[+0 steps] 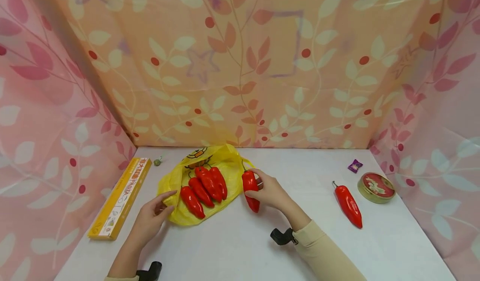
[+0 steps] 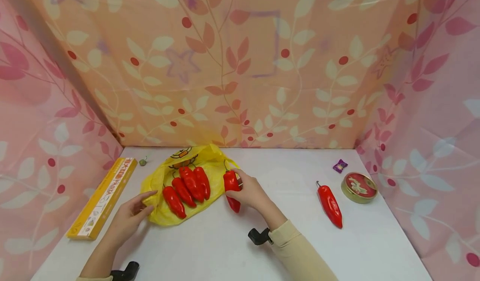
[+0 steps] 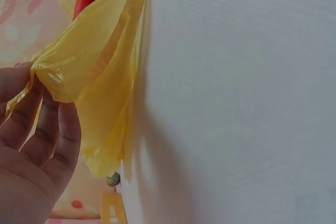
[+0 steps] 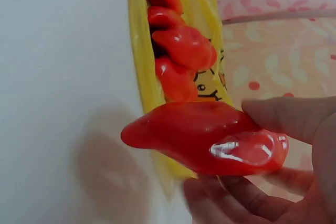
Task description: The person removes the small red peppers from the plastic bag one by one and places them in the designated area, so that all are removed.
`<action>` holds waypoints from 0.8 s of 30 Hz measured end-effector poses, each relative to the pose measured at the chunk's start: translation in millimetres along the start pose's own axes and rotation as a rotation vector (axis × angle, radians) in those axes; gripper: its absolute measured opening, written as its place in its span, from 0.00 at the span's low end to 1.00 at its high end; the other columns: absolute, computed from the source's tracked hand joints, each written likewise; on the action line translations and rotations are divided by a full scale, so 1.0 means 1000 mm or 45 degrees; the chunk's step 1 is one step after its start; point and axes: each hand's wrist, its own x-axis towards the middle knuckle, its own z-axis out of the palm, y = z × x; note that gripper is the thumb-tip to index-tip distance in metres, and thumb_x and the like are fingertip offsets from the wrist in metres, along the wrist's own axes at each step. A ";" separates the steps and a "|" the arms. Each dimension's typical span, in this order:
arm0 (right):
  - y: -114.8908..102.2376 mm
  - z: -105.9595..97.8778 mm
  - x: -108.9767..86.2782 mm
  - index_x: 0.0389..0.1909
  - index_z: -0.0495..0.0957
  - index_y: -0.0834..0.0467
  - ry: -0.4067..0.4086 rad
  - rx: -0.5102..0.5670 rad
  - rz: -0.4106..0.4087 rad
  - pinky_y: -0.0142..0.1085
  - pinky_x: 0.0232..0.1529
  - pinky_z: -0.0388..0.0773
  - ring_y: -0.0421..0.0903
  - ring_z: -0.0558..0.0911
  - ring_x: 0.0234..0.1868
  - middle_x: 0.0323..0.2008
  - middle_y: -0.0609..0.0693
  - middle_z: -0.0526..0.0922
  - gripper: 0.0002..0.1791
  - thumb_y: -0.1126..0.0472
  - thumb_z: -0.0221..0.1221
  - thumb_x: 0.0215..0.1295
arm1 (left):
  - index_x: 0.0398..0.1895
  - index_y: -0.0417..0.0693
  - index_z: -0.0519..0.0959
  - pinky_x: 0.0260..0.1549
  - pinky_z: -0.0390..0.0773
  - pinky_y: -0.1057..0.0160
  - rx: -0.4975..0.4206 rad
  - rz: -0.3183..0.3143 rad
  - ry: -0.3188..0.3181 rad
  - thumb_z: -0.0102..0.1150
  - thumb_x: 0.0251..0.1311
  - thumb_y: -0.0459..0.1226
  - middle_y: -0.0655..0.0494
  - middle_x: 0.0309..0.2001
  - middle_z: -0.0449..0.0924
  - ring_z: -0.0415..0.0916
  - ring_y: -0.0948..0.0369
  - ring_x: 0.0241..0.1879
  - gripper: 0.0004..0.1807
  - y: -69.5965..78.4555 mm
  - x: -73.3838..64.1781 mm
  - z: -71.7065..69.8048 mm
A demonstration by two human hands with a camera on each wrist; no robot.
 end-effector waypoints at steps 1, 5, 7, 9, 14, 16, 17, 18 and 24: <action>0.002 -0.002 -0.003 0.73 0.65 0.46 0.025 -0.002 0.007 0.40 0.37 0.85 0.49 0.80 0.43 0.47 0.53 0.81 0.40 0.52 0.70 0.61 | 0.69 0.62 0.73 0.40 0.79 0.70 -0.002 -0.006 -0.003 0.60 0.71 0.41 0.51 0.58 0.78 0.73 0.55 0.45 0.24 0.000 0.000 0.000; 0.011 -0.013 -0.012 0.75 0.62 0.47 0.114 -0.017 0.015 0.41 0.37 0.85 0.49 0.81 0.44 0.46 0.53 0.82 0.42 0.53 0.69 0.62 | 0.69 0.63 0.73 0.38 0.79 0.69 -0.008 -0.028 -0.016 0.60 0.70 0.41 0.51 0.55 0.78 0.73 0.56 0.44 0.25 0.001 0.000 0.001; 0.015 -0.019 -0.016 0.75 0.62 0.46 0.146 -0.021 0.021 0.41 0.37 0.86 0.50 0.82 0.45 0.48 0.53 0.82 0.42 0.54 0.70 0.61 | 0.69 0.63 0.73 0.38 0.79 0.69 -0.007 -0.031 -0.014 0.60 0.70 0.41 0.51 0.53 0.79 0.73 0.56 0.44 0.25 0.001 0.001 0.002; 0.019 -0.026 -0.021 0.75 0.63 0.45 0.169 -0.033 0.021 0.41 0.36 0.86 0.50 0.81 0.46 0.52 0.53 0.81 0.42 0.55 0.70 0.61 | 0.69 0.62 0.73 0.36 0.79 0.69 -0.008 -0.020 -0.014 0.60 0.70 0.40 0.50 0.51 0.79 0.73 0.56 0.43 0.25 0.001 0.001 0.002; 0.026 -0.040 -0.031 0.75 0.63 0.47 0.206 -0.067 0.018 0.41 0.38 0.86 0.53 0.80 0.50 0.59 0.55 0.79 0.42 0.56 0.70 0.61 | 0.69 0.61 0.73 0.36 0.79 0.68 -0.019 -0.011 -0.022 0.61 0.70 0.39 0.50 0.51 0.79 0.73 0.56 0.41 0.25 -0.001 0.001 0.003; 0.029 -0.045 -0.036 0.75 0.63 0.48 0.222 -0.093 0.021 0.42 0.38 0.86 0.53 0.80 0.51 0.59 0.56 0.79 0.42 0.56 0.70 0.62 | 0.69 0.62 0.73 0.36 0.79 0.68 -0.015 -0.018 -0.025 0.61 0.69 0.40 0.50 0.51 0.79 0.73 0.56 0.41 0.25 -0.001 0.000 0.002; 0.030 -0.048 -0.040 0.75 0.63 0.48 0.228 -0.106 0.024 0.42 0.38 0.86 0.54 0.80 0.51 0.59 0.56 0.79 0.41 0.55 0.69 0.62 | 0.69 0.62 0.73 0.36 0.79 0.68 -0.013 -0.018 -0.022 0.61 0.70 0.40 0.50 0.52 0.79 0.73 0.56 0.42 0.25 -0.001 0.000 0.002; 0.033 -0.051 -0.043 0.75 0.63 0.48 0.235 -0.124 0.027 0.42 0.38 0.86 0.54 0.80 0.51 0.59 0.57 0.79 0.41 0.55 0.69 0.62 | 0.69 0.62 0.73 0.36 0.79 0.68 -0.009 -0.016 -0.020 0.61 0.70 0.40 0.51 0.53 0.79 0.73 0.57 0.42 0.25 -0.001 0.000 0.001; 0.050 -0.070 -0.061 0.74 0.66 0.48 0.271 -0.252 0.057 0.42 0.36 0.85 0.56 0.79 0.53 0.58 0.58 0.78 0.38 0.53 0.68 0.63 | 0.69 0.62 0.73 0.36 0.79 0.68 -0.006 0.005 0.006 0.60 0.70 0.40 0.51 0.54 0.79 0.74 0.57 0.41 0.24 -0.003 0.000 -0.002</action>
